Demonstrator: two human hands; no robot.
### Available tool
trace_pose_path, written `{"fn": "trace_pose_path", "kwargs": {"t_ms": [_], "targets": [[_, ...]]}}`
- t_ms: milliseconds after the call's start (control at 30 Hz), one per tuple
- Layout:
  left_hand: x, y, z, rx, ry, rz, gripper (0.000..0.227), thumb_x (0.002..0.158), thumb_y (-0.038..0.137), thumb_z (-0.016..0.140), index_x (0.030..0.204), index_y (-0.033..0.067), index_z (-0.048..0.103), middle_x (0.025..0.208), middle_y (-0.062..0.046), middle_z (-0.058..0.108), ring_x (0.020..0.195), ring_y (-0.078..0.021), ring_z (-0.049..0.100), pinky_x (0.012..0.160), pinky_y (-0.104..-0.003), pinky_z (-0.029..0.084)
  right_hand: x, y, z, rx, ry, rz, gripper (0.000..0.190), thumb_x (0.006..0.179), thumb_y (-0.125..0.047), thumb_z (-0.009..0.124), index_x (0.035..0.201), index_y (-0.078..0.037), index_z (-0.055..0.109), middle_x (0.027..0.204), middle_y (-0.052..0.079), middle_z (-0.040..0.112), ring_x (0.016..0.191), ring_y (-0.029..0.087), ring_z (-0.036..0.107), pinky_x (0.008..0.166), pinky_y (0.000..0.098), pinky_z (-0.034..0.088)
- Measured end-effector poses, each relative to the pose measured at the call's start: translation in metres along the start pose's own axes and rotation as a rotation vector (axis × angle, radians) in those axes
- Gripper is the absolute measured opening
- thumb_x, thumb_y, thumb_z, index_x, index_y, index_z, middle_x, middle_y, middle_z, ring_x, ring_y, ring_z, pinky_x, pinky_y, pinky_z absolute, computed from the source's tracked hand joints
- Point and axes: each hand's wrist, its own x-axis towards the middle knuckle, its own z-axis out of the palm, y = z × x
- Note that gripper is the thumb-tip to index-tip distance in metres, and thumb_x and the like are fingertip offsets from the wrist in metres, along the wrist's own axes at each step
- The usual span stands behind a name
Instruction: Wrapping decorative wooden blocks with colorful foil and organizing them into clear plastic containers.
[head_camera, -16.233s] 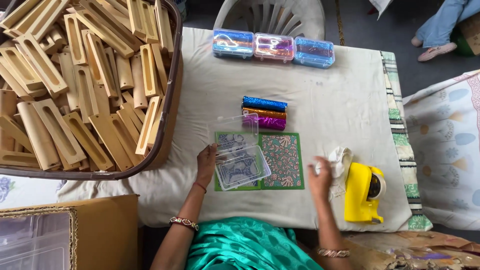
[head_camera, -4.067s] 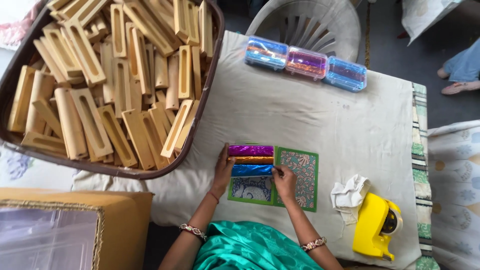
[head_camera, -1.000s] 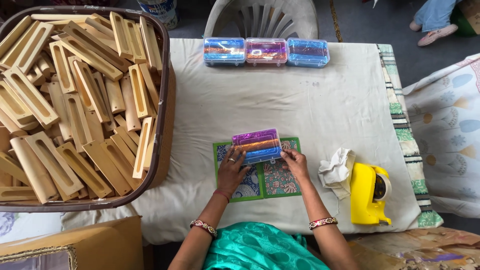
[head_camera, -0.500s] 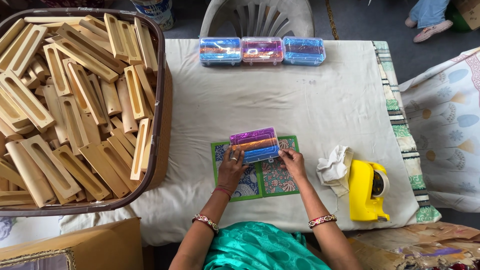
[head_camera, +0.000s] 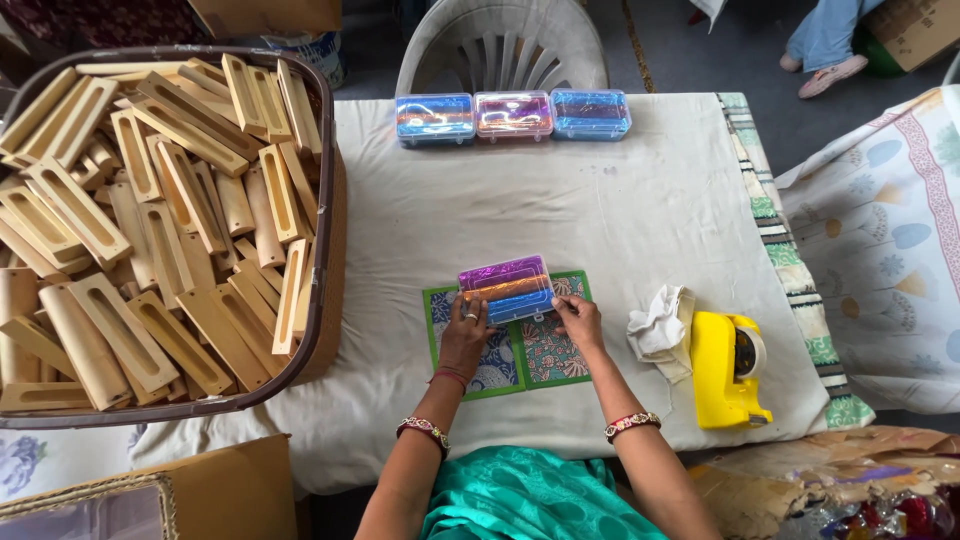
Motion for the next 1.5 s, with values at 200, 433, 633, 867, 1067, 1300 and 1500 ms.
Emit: {"fn": "trace_pose_path", "kwargs": {"t_ms": [200, 433, 633, 867, 1067, 1300, 1500], "targets": [[0.001, -0.002, -0.018, -0.159, -0.078, -0.071, 0.065, 0.079, 0.032, 0.08, 0.136, 0.0049, 0.062, 0.144, -0.009, 0.056, 0.138, -0.0356, 0.045, 0.098, -0.036, 0.054, -0.005, -0.007, 0.003, -0.025, 0.03, 0.043, 0.031, 0.093, -0.028, 0.073, 0.113, -0.003, 0.076, 0.093, 0.006, 0.075, 0.081, 0.014, 0.073, 0.054, 0.0276, 0.064], [0.0, 0.003, 0.003, -0.199, -0.046, -0.132, 0.068, 0.08, 0.027, 0.082, 0.138, 0.0018, 0.059, 0.145, -0.012, 0.055, 0.127, -0.0321, 0.054, 0.103, -0.038, 0.052, -0.001, -0.004, 0.004, -0.027, 0.012, 0.045, 0.033, 0.094, -0.027, 0.072, 0.116, -0.003, 0.073, 0.095, 0.007, 0.075, 0.081, 0.014, 0.073, 0.054, 0.0278, 0.064], [0.002, 0.006, 0.004, -0.176, -0.065, -0.142, 0.066, 0.08, 0.022, 0.081, 0.137, -0.0019, 0.058, 0.144, -0.015, 0.055, 0.126, -0.0331, 0.057, 0.1, -0.036, 0.053, -0.006, -0.009, 0.002, -0.073, -0.011, 0.015, 0.033, 0.095, -0.028, 0.071, 0.114, -0.002, 0.073, 0.092, 0.008, 0.076, 0.077, 0.013, 0.074, 0.054, 0.0273, 0.062], [-0.001, 0.002, 0.02, -0.094, -0.101, -0.122, 0.056, 0.087, 0.017, 0.079, 0.136, -0.0017, 0.06, 0.148, -0.014, 0.054, 0.121, -0.0334, 0.06, 0.093, -0.036, 0.057, -0.007, -0.015, -0.001, -0.115, -0.064, -0.036, 0.031, 0.096, -0.028, 0.07, 0.109, 0.0, 0.074, 0.085, 0.009, 0.076, 0.068, 0.014, 0.072, 0.053, 0.027, 0.06], [-0.001, 0.017, -0.022, -0.392, 0.035, -0.271, 0.061, 0.076, 0.01, 0.08, 0.134, 0.002, 0.063, 0.144, -0.01, 0.055, 0.125, -0.0318, 0.06, 0.101, -0.039, 0.053, 0.003, 0.005, -0.006, 0.071, -0.125, -0.008, 0.032, 0.094, -0.029, 0.072, 0.111, -0.002, 0.074, 0.089, 0.004, 0.074, 0.076, 0.009, 0.071, 0.055, 0.0265, 0.061], [-0.021, 0.022, 0.019, -1.075, 0.245, -0.813, 0.049, 0.093, 0.016, 0.068, 0.141, 0.0067, 0.058, 0.139, -0.01, 0.052, 0.115, -0.0232, 0.062, 0.097, -0.034, 0.054, -0.008, 0.001, 0.002, 0.044, -0.108, 0.101, 0.036, 0.094, -0.035, 0.074, 0.118, -0.008, 0.077, 0.085, 0.001, 0.071, 0.073, 0.009, 0.064, 0.058, 0.027, 0.056], [-0.021, 0.006, 0.043, -0.893, 0.207, -0.837, 0.042, 0.092, 0.024, 0.074, 0.129, 0.0036, 0.07, 0.121, -0.012, 0.072, 0.106, -0.0208, 0.067, 0.094, -0.032, 0.052, -0.016, -0.007, 0.013, 0.067, -0.03, 0.039, 0.04, 0.088, -0.033, 0.078, 0.124, -0.014, 0.076, 0.087, -0.001, 0.075, 0.071, 0.009, 0.062, 0.059, 0.0269, 0.053]]}}
